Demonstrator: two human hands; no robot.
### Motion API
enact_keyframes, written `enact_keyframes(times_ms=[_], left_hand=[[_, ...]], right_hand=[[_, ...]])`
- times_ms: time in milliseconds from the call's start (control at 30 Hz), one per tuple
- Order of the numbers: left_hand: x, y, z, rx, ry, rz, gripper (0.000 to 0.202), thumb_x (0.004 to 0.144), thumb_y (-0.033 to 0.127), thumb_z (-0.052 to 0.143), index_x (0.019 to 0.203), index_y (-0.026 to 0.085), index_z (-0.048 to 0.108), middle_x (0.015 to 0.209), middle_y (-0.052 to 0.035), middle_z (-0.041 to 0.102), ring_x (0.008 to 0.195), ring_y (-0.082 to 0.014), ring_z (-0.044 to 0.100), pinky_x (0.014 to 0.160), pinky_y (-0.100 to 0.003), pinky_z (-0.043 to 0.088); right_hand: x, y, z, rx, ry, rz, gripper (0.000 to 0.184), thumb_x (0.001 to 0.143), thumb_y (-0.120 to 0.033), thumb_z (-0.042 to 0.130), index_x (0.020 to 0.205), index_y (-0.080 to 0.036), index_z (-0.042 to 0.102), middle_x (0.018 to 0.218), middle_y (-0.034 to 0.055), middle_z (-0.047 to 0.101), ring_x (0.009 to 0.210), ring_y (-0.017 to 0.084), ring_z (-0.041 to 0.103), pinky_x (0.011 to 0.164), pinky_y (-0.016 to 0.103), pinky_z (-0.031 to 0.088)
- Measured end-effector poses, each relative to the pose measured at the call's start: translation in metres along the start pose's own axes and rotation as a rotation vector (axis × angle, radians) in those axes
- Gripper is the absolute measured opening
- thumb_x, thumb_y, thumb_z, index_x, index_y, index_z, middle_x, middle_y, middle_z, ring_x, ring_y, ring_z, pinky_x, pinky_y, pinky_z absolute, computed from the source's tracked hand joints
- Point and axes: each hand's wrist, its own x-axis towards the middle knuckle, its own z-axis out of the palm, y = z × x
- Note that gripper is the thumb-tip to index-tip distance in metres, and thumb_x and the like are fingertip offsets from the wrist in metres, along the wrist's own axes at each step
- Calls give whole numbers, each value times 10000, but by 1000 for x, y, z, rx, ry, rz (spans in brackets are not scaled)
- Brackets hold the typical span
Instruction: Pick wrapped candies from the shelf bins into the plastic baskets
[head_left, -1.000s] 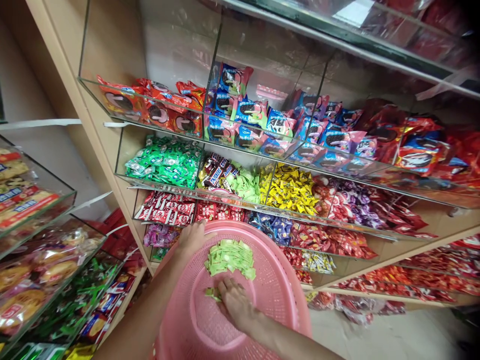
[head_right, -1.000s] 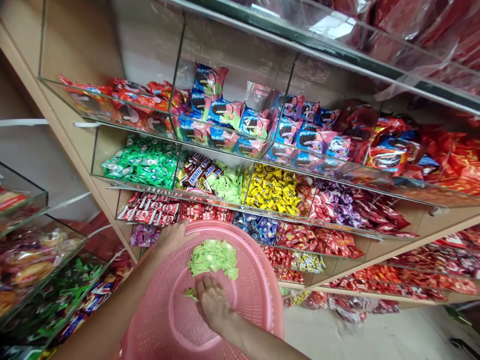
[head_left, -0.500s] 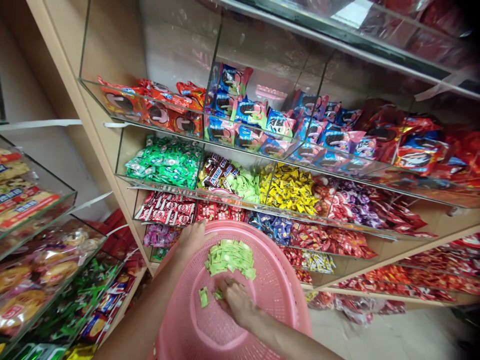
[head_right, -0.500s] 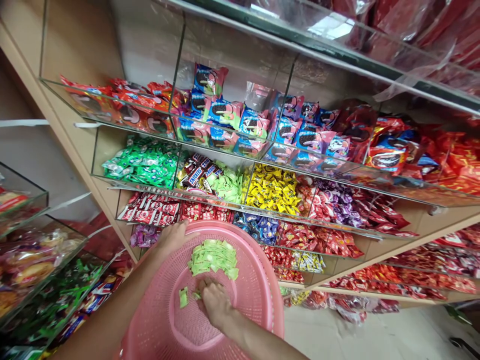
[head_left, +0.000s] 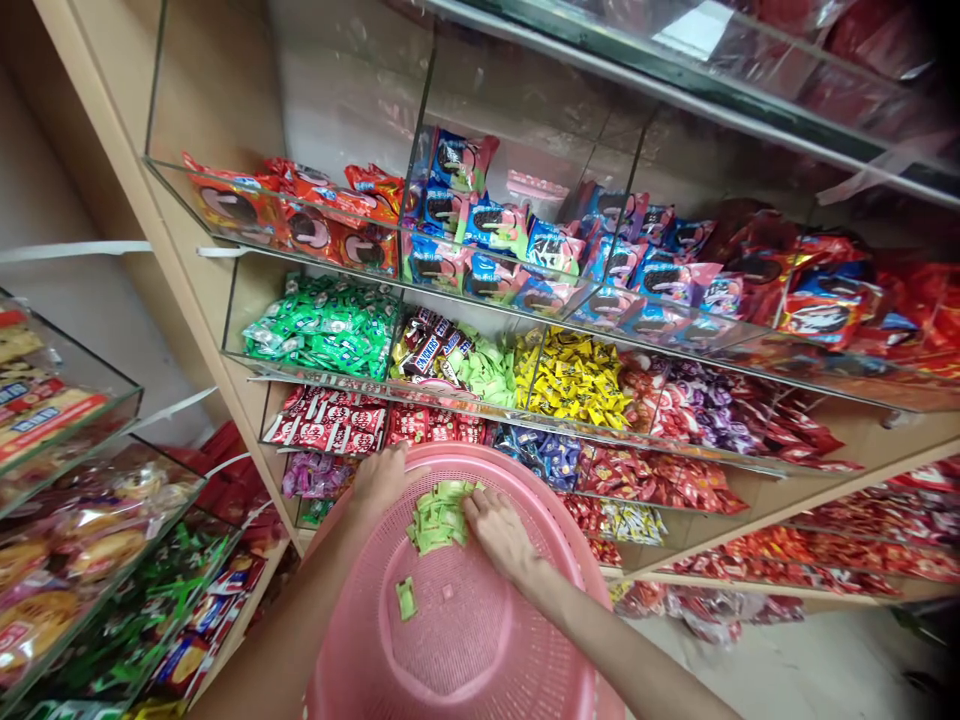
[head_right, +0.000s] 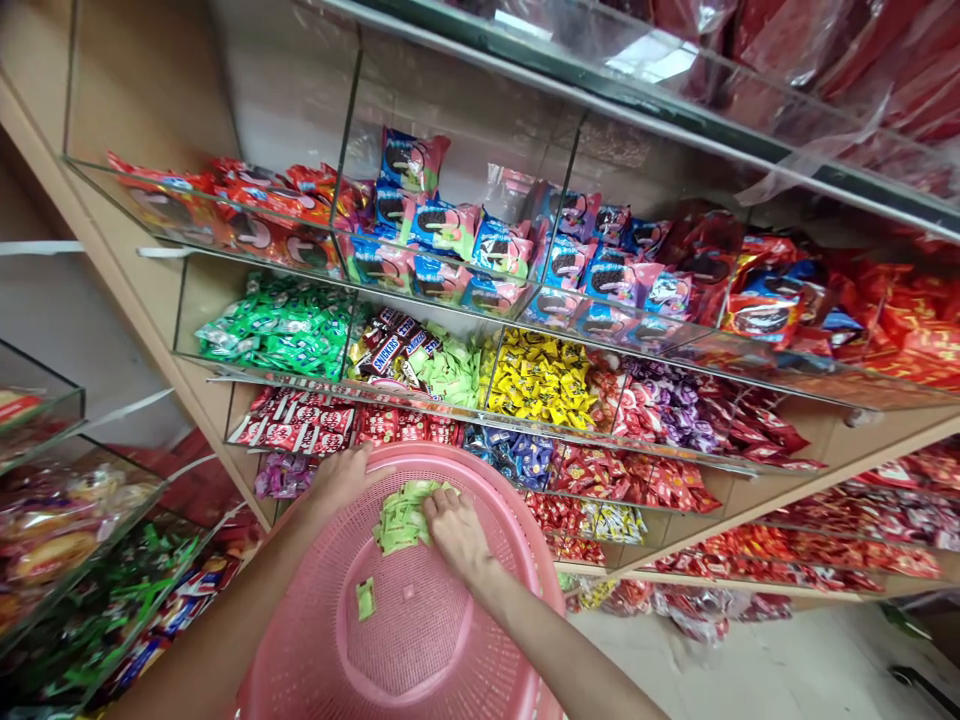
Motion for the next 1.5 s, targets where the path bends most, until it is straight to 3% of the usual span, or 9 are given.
enact_keyframes(times_ms=[100, 300, 467, 767, 1033, 1300, 1500], left_hand=[[-1, 1, 0, -3, 3, -6, 602, 816, 612, 320, 1154, 146, 495, 1018, -149, 660, 923, -265, 624, 734, -327, 447], [-2, 1, -1, -7, -6, -17, 596, 807, 611, 350, 1151, 149, 503, 1028, -151, 655, 934, -254, 620, 747, -307, 445], [-3, 3, -2, -21, -12, -30, 580, 817, 596, 341, 1152, 150, 497, 1043, -154, 652, 932, -252, 621, 750, -311, 445], [-3, 2, -2, 3, 26, -6, 548, 821, 578, 344, 1104, 140, 515, 985, -142, 669, 887, -260, 635, 709, -317, 453], [-3, 2, -2, -3, -2, -16, 554, 821, 580, 348, 1130, 147, 503, 1026, -145, 657, 923, -248, 625, 741, -305, 446], [-4, 3, -3, -7, -7, -26, 607, 811, 609, 343, 1173, 143, 489, 1043, -154, 650, 938, -248, 618, 751, -307, 443], [-2, 1, 1, -4, 12, -16, 596, 809, 605, 349, 1166, 150, 493, 1030, -142, 658, 924, -247, 624, 736, -303, 443]], right_hand=[[8, -7, 7, -5, 39, -63, 165, 863, -107, 440, 986, -160, 536, 935, 74, 579, 876, 214, 533, 753, 349, 426], [13, -12, 16, 57, 38, -15, 182, 858, -97, 435, 1007, -167, 512, 964, 73, 556, 881, 209, 528, 752, 333, 423], [8, -7, 14, 182, 5, 24, 112, 859, -193, 495, 970, -182, 496, 991, 58, 538, 873, 196, 540, 765, 307, 423], [-2, -5, 9, 366, -88, 81, 233, 805, -215, 585, 989, -196, 443, 1023, 38, 511, 808, 163, 574, 674, 269, 428], [5, -3, 17, 269, -40, 147, 304, 790, -157, 581, 1055, -193, 437, 1078, 80, 535, 951, 219, 554, 759, 311, 434], [4, -3, 10, 271, -69, 141, 355, 783, -275, 624, 1071, -182, 436, 1081, 89, 547, 923, 224, 572, 731, 311, 446], [8, -1, 13, 234, -55, 171, 367, 780, -254, 636, 1077, -182, 433, 1075, 89, 558, 927, 221, 577, 718, 293, 446]])
